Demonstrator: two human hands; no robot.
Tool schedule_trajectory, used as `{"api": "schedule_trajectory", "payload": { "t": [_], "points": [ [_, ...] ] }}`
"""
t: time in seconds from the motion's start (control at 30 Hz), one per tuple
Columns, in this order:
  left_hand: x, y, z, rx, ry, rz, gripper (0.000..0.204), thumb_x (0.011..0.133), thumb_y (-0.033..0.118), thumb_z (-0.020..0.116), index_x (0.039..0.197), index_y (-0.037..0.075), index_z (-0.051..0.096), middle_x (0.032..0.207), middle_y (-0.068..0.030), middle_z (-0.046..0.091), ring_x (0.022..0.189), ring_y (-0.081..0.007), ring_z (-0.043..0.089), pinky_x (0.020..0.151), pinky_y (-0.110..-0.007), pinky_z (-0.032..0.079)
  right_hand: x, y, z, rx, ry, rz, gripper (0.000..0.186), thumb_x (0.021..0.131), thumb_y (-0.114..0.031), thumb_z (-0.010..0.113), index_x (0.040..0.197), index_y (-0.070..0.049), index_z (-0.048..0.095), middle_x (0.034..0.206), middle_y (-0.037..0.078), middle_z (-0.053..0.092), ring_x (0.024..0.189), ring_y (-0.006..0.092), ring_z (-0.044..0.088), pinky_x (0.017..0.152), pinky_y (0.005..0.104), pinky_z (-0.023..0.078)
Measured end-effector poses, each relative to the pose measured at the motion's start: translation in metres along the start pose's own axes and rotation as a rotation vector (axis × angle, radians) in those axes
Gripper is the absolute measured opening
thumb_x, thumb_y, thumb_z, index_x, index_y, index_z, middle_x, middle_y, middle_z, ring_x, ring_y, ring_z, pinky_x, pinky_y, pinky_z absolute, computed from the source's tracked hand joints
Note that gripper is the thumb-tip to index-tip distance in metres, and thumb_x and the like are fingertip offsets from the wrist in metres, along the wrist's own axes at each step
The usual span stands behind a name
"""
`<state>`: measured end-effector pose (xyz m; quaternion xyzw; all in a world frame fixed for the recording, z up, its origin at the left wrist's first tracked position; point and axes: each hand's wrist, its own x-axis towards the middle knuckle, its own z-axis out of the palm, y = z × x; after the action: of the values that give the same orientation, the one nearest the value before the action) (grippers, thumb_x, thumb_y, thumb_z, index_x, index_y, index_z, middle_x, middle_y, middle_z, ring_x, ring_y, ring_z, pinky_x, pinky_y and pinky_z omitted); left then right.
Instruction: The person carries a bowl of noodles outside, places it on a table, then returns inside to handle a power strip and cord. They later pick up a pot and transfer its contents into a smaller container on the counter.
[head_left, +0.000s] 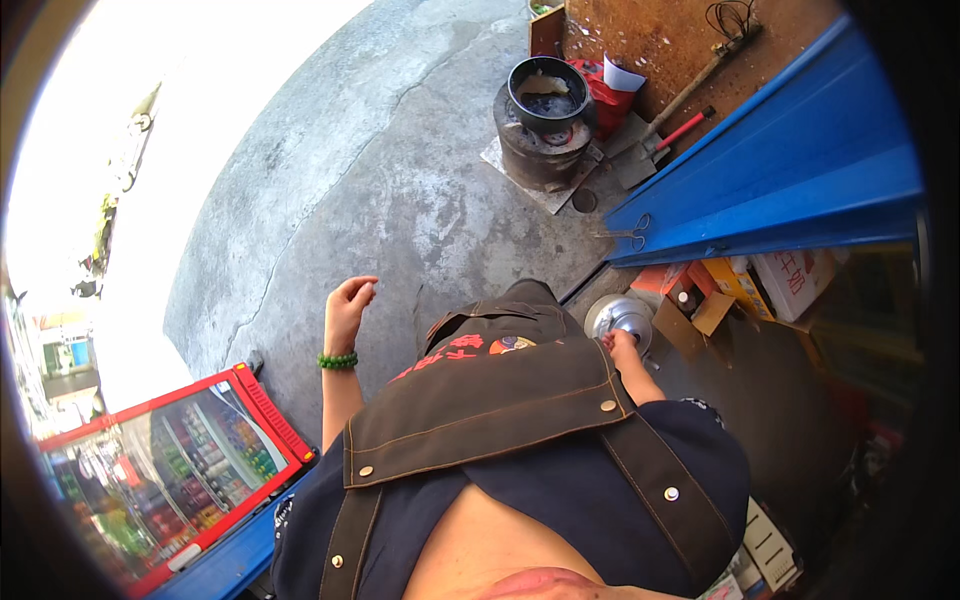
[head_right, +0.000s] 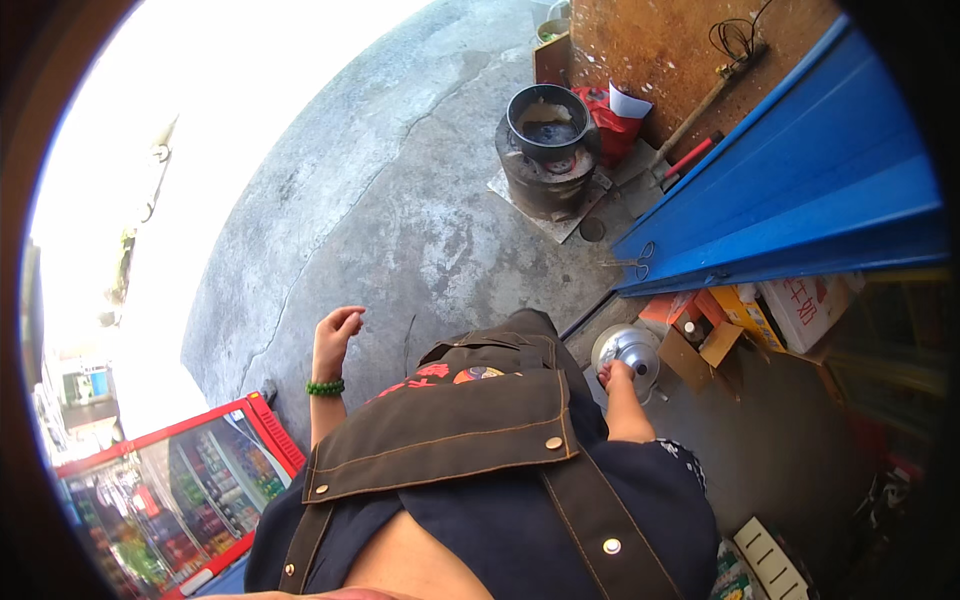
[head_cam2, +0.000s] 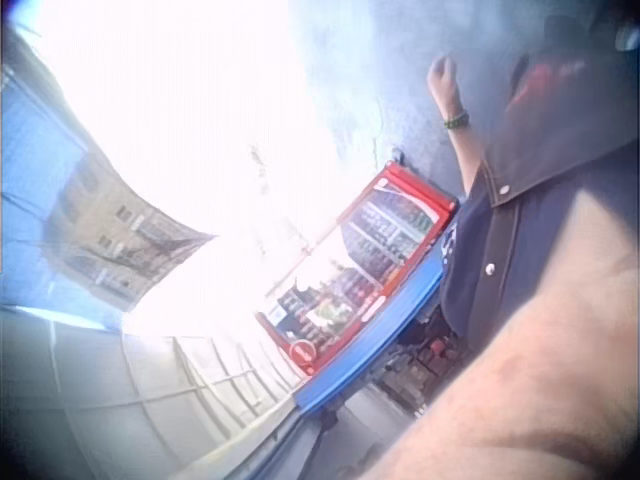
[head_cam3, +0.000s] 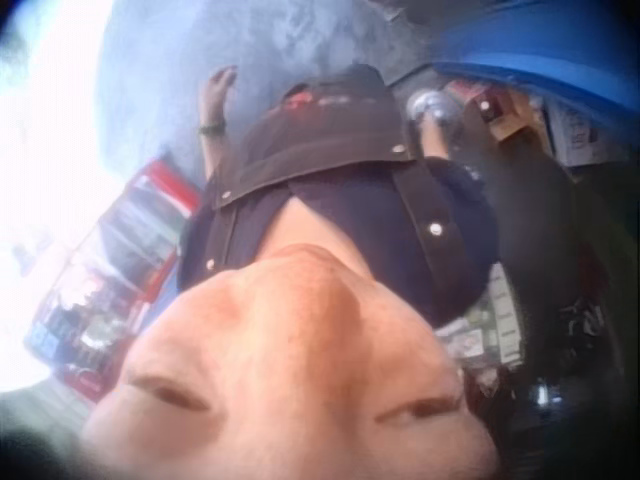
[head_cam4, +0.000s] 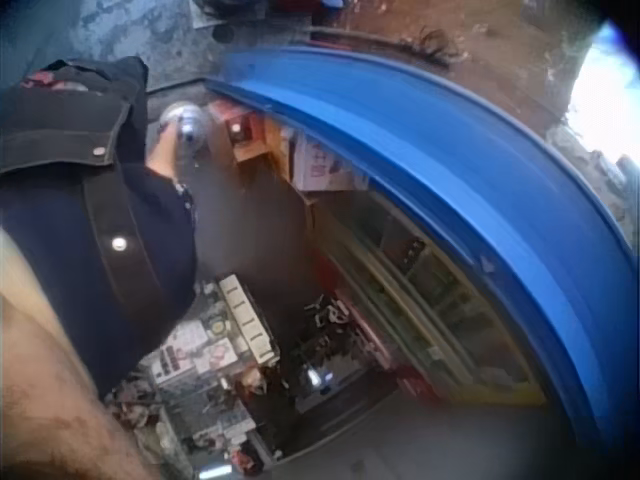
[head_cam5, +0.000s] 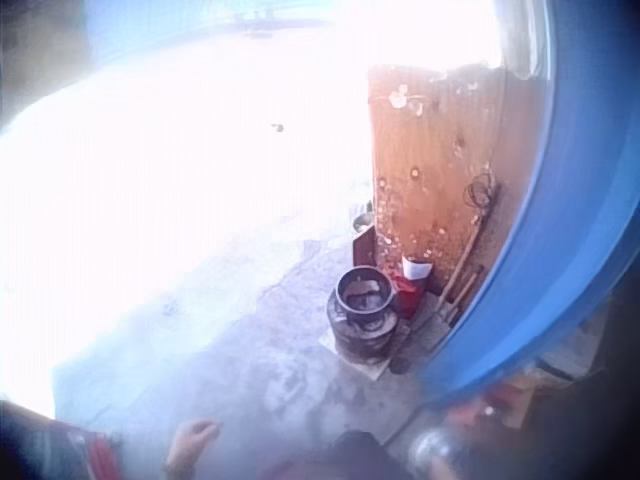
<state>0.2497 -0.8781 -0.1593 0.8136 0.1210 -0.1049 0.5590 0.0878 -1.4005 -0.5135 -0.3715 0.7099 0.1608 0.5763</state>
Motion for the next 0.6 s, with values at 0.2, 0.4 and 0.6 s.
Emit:
{"api": "schedule_trajectory", "payload": {
  "t": [0.2,0.4,0.6],
  "points": [
    [0.19,0.061,0.055,0.086,-0.16,0.16,0.013,0.088,0.009,0.061,0.097,0.002,0.068,0.087,0.0016,0.063,0.08,-0.0063,0.055,0.069,-0.023,0.044,-0.048,-0.038,0.078,0.117,-0.154,-0.114,0.021,0.084,-0.009,0.06,0.105,-0.01,0.06,0.084,0.007,0.067,0.058,0.0189,0.063,0.048,0.0315,0.051],
    [0.324,0.093,0.111,0.06,-0.254,0.055,0.015,0.089,0.011,0.063,0.102,0.003,0.067,0.089,0.0028,0.064,0.076,-0.0034,0.053,0.069,-0.02,0.043,-0.054,-0.133,0.205,0.157,-0.157,-0.109,0.018,0.081,-0.009,0.063,0.1,-0.009,0.063,0.079,0.006,0.067,0.059,0.0162,0.063,0.045,0.0277,0.048],
    [0.425,0.113,0.143,0.102,-0.422,0.004,0.019,0.09,0.014,0.063,0.105,0.003,0.067,0.088,0.0019,0.066,0.076,-0.0043,0.054,0.069,-0.022,0.044,-0.091,-0.241,0.327,0.13,-0.278,-0.214,0.015,0.085,-0.014,0.065,0.099,-0.009,0.064,0.085,0.005,0.069,0.061,0.0125,0.062,0.047,0.0242,0.047]
  ]
}}
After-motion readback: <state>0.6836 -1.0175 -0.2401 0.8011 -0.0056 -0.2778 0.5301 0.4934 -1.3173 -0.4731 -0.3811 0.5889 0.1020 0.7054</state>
